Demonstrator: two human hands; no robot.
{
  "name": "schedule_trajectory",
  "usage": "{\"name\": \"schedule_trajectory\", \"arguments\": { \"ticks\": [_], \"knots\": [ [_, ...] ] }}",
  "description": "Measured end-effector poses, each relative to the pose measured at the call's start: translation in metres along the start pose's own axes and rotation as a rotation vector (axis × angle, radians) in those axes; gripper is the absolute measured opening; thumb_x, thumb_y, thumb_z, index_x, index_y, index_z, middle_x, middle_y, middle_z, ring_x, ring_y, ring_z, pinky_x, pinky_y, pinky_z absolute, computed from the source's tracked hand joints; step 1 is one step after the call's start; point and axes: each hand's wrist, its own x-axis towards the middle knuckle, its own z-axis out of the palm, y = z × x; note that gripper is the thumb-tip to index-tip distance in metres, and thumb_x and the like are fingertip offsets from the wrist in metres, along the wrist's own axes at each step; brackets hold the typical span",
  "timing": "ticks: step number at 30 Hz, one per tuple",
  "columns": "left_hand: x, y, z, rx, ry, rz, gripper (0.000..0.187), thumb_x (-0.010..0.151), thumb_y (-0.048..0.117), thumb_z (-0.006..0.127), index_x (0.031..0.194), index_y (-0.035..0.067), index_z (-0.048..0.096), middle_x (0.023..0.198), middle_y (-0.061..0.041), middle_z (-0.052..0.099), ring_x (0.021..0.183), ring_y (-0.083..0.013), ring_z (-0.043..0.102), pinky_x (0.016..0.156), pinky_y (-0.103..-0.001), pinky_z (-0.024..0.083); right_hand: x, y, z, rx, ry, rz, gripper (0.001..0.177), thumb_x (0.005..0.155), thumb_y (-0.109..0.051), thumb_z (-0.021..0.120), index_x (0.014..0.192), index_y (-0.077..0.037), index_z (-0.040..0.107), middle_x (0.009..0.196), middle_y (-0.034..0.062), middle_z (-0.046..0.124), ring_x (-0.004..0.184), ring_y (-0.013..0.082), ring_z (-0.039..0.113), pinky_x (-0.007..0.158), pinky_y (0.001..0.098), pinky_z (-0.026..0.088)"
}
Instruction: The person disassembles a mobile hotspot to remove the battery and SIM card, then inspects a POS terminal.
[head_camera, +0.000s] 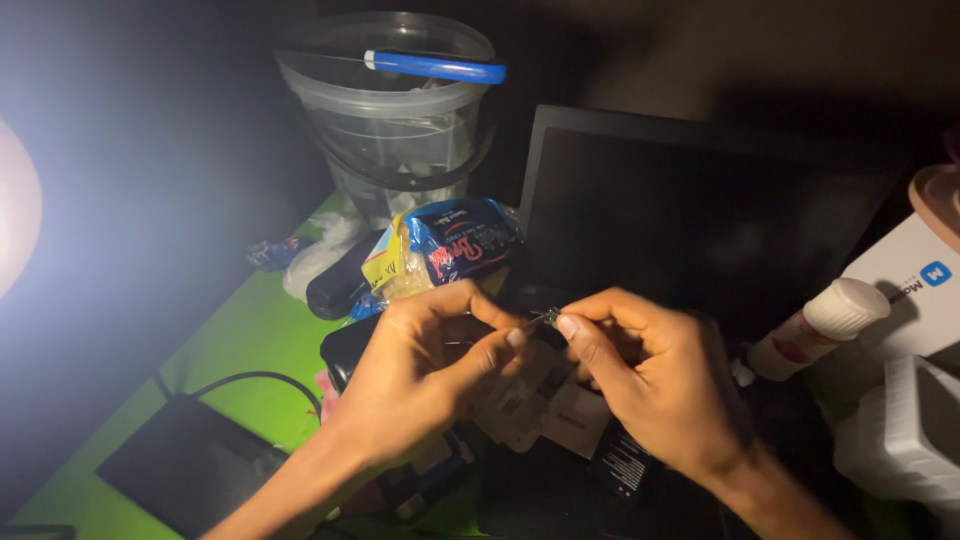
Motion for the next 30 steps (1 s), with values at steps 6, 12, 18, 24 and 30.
{"name": "schedule_trajectory", "arguments": {
  "ticks": [6,12,18,24,30],
  "knots": [
    [0.000,0.004,0.001,0.026,-0.008,-0.016,0.004,0.091,0.000,0.070,0.095,0.000,0.067,0.087,-0.005,0.077,0.079,-0.0079,0.071,0.070,-0.025,0.060,0.001,0.010,0.001,0.124,0.069,-0.124,0.019,0.094,-0.015,0.067,0.104,-0.001,0.076,0.082,0.0065,0.079,0.070,0.0116,0.076,0.063,0.0248,0.065],
    [0.001,-0.002,0.000,0.026,0.027,0.023,0.003,0.090,0.000,0.070,0.092,0.000,0.068,0.087,-0.004,0.077,0.082,-0.0078,0.072,0.073,-0.025,0.061,0.001,0.011,0.002,0.256,0.040,-0.123,0.020,0.096,-0.011,0.065,0.106,0.003,0.077,0.087,0.0131,0.081,0.073,0.0160,0.078,0.069,0.0284,0.066],
    [-0.003,0.009,0.001,0.369,0.118,0.137,0.010,0.087,0.004,0.074,0.097,0.003,0.072,0.088,-0.003,0.080,0.085,-0.0074,0.075,0.073,-0.026,0.061,-0.002,0.011,0.004,0.390,-0.052,-0.048,0.025,0.094,-0.009,0.065,0.113,0.003,0.075,0.091,0.0150,0.082,0.082,0.0180,0.079,0.076,0.0295,0.066],
    [-0.004,0.012,0.000,0.428,0.138,0.166,0.014,0.088,0.007,0.073,0.101,0.004,0.076,0.093,-0.003,0.083,0.088,-0.0084,0.079,0.076,-0.026,0.063,0.000,0.012,0.003,0.371,-0.090,-0.064,0.028,0.094,-0.013,0.067,0.117,0.001,0.074,0.094,0.0128,0.082,0.086,0.0159,0.078,0.077,0.0287,0.064],
    [0.000,-0.004,0.000,0.139,0.068,0.115,0.015,0.090,0.003,0.072,0.104,-0.001,0.075,0.093,-0.006,0.082,0.089,-0.0093,0.076,0.081,-0.025,0.062,0.005,0.027,0.004,0.482,-0.103,-0.023,0.028,0.094,-0.014,0.068,0.116,0.002,0.074,0.097,0.0126,0.080,0.081,0.0165,0.076,0.075,0.0305,0.063]
  ]
}}
